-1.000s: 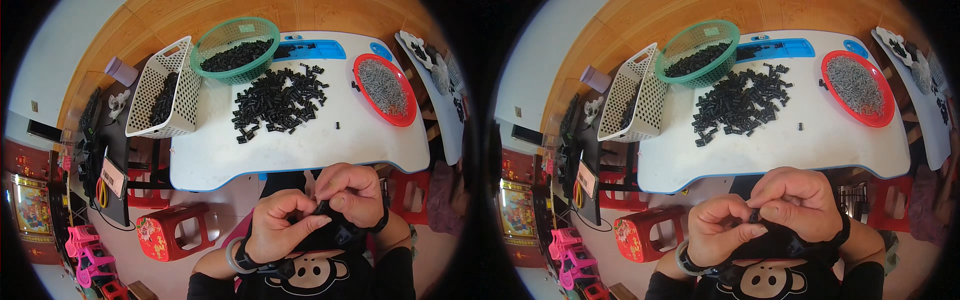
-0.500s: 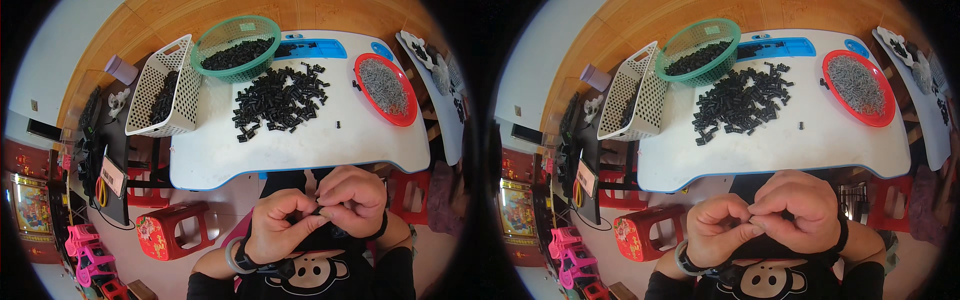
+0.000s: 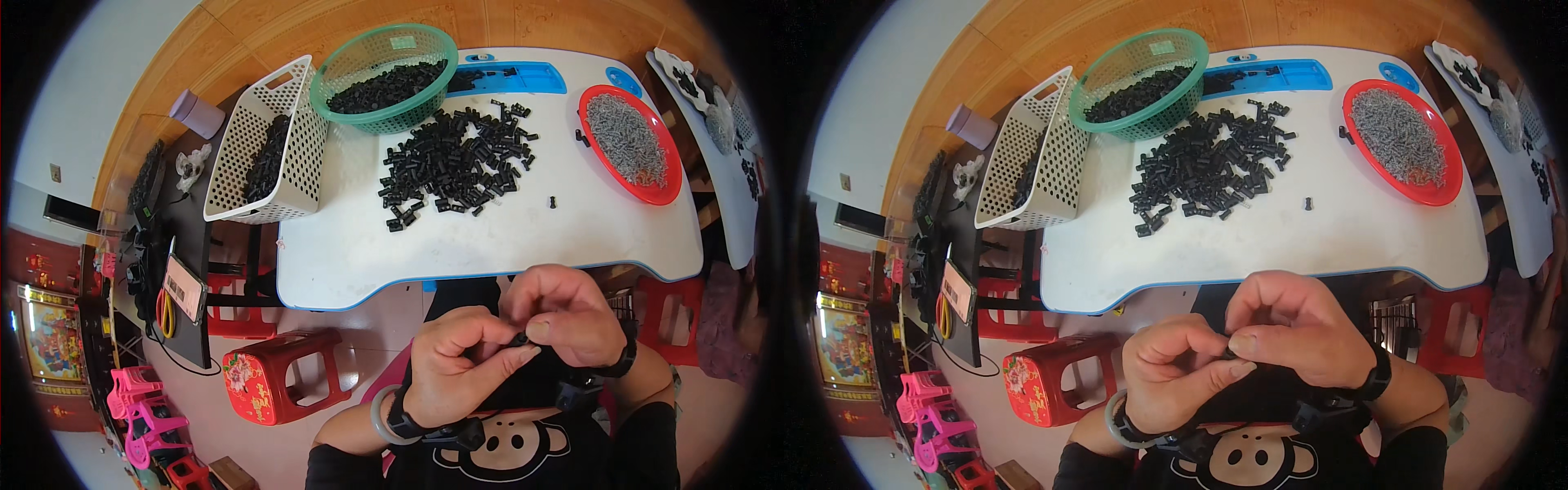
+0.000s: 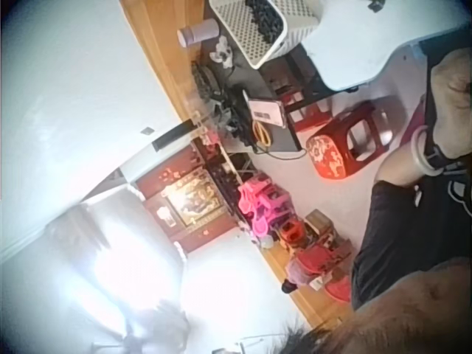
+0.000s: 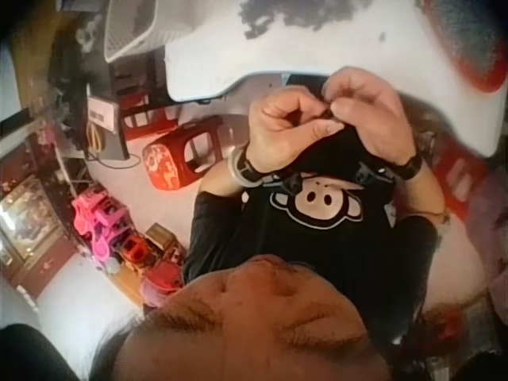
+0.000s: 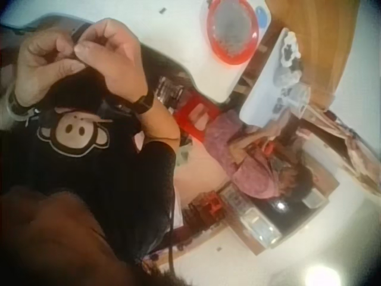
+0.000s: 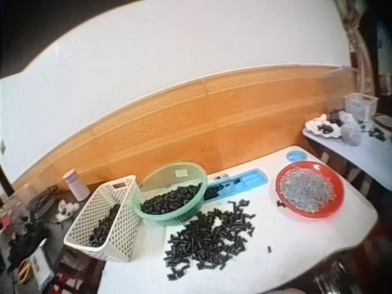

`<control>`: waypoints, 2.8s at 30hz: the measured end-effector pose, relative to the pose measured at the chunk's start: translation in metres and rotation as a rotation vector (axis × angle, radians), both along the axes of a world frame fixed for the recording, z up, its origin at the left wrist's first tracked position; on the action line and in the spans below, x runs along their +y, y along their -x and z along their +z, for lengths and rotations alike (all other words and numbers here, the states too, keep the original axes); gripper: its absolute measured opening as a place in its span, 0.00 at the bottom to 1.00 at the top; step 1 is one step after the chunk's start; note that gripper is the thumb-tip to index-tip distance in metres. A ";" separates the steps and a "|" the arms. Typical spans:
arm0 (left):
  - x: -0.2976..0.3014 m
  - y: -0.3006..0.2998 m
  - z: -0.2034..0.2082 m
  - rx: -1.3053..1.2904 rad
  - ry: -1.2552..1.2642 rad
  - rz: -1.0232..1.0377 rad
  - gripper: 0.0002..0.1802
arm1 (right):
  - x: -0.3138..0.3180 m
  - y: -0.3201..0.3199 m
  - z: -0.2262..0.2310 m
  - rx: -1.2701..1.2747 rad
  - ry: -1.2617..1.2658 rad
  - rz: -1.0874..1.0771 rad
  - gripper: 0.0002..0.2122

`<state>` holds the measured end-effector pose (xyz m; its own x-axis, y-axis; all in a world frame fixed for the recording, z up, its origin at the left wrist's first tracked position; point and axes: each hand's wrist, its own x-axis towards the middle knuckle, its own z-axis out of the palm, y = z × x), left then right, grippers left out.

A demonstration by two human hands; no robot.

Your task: Assembling small black plastic components by inserting tiny metal pins.

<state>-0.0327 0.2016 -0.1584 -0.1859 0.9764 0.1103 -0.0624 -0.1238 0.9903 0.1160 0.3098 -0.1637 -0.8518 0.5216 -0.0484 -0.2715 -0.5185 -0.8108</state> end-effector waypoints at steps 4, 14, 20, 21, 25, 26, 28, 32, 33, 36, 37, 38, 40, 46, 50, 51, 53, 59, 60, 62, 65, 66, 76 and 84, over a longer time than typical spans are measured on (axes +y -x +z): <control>0.002 0.001 0.003 0.092 -0.014 0.022 0.07 | 0.006 -0.005 -0.001 -0.150 0.130 0.195 0.08; 0.004 -0.004 0.000 0.177 -0.144 0.063 0.06 | -0.002 -0.005 -0.001 -0.130 0.131 0.207 0.09; 0.005 -0.005 -0.008 0.165 -0.178 0.084 0.06 | -0.007 -0.002 -0.002 -0.116 0.162 0.146 0.09; 0.005 -0.005 -0.010 0.180 -0.188 0.085 0.06 | -0.008 -0.002 -0.003 -0.115 0.161 0.147 0.09; 0.004 -0.008 -0.008 0.145 -0.150 0.089 0.05 | -0.010 0.000 -0.008 -0.119 0.165 0.109 0.09; 0.005 -0.009 -0.009 0.154 -0.155 0.094 0.05 | -0.010 0.000 -0.010 -0.135 0.175 0.103 0.08; 0.004 -0.011 -0.011 0.050 -0.088 0.107 0.05 | -0.009 0.000 -0.012 -0.111 0.157 0.113 0.09; 0.008 -0.005 -0.002 0.110 -0.091 0.106 0.05 | -0.007 0.003 -0.014 -0.087 0.198 0.094 0.10; 0.010 -0.004 -0.001 0.109 -0.093 0.113 0.05 | -0.005 0.006 -0.014 -0.080 0.191 0.099 0.10; 0.013 -0.001 -0.001 0.104 -0.123 0.120 0.06 | -0.005 0.008 -0.012 -0.060 0.222 0.090 0.10; 0.012 0.000 -0.002 0.099 -0.143 0.125 0.06 | -0.006 0.009 -0.015 -0.051 0.129 0.063 0.10; 0.012 0.001 -0.006 0.105 -0.148 0.125 0.06 | -0.006 0.010 -0.017 -0.043 0.036 0.036 0.09; 0.011 0.004 -0.017 0.027 -0.007 0.235 0.06 | 0.004 0.012 -0.018 -0.136 -0.114 -0.036 0.09; 0.034 0.033 -0.011 -0.244 0.092 0.411 0.04 | 0.049 0.013 -0.066 -0.334 -0.461 -0.402 0.08; 0.055 0.100 -0.004 -0.046 -0.107 0.624 0.05 | 0.060 0.006 -0.078 -0.331 -0.391 -0.488 0.08; 0.056 0.125 -0.001 0.063 -0.122 0.691 0.05 | 0.061 0.006 -0.079 -0.303 -0.351 -0.491 0.08; 0.065 0.162 0.010 0.140 -0.201 0.830 0.05 | 0.061 0.004 -0.081 -0.290 -0.339 -0.498 0.08; 0.059 0.255 0.017 0.288 -0.121 0.938 0.09 | 0.062 0.001 -0.086 -0.278 -0.405 -0.473 0.05; 0.059 0.263 0.017 0.337 -0.053 0.951 0.10 | 0.062 0.001 -0.085 -0.286 -0.434 -0.455 0.03; 0.058 0.274 0.014 0.386 0.016 0.963 0.12 | 0.061 0.001 -0.084 -0.277 -0.447 -0.460 0.03; 0.063 0.277 0.005 0.469 0.072 0.921 0.15 | 0.061 -0.002 -0.086 -0.225 -0.392 -0.496 0.03; 0.063 0.274 -0.001 0.605 -0.023 0.954 0.16 | 0.061 -0.003 -0.086 -0.179 -0.326 -0.522 0.04; 0.046 0.070 -0.053 0.705 -0.141 0.622 0.07 | 0.114 -0.044 -0.071 -0.580 -0.818 -0.697 0.06; 0.056 -0.013 -0.073 0.582 -0.170 0.337 0.06 | 0.128 -0.024 -0.052 -0.885 -1.242 -0.285 0.10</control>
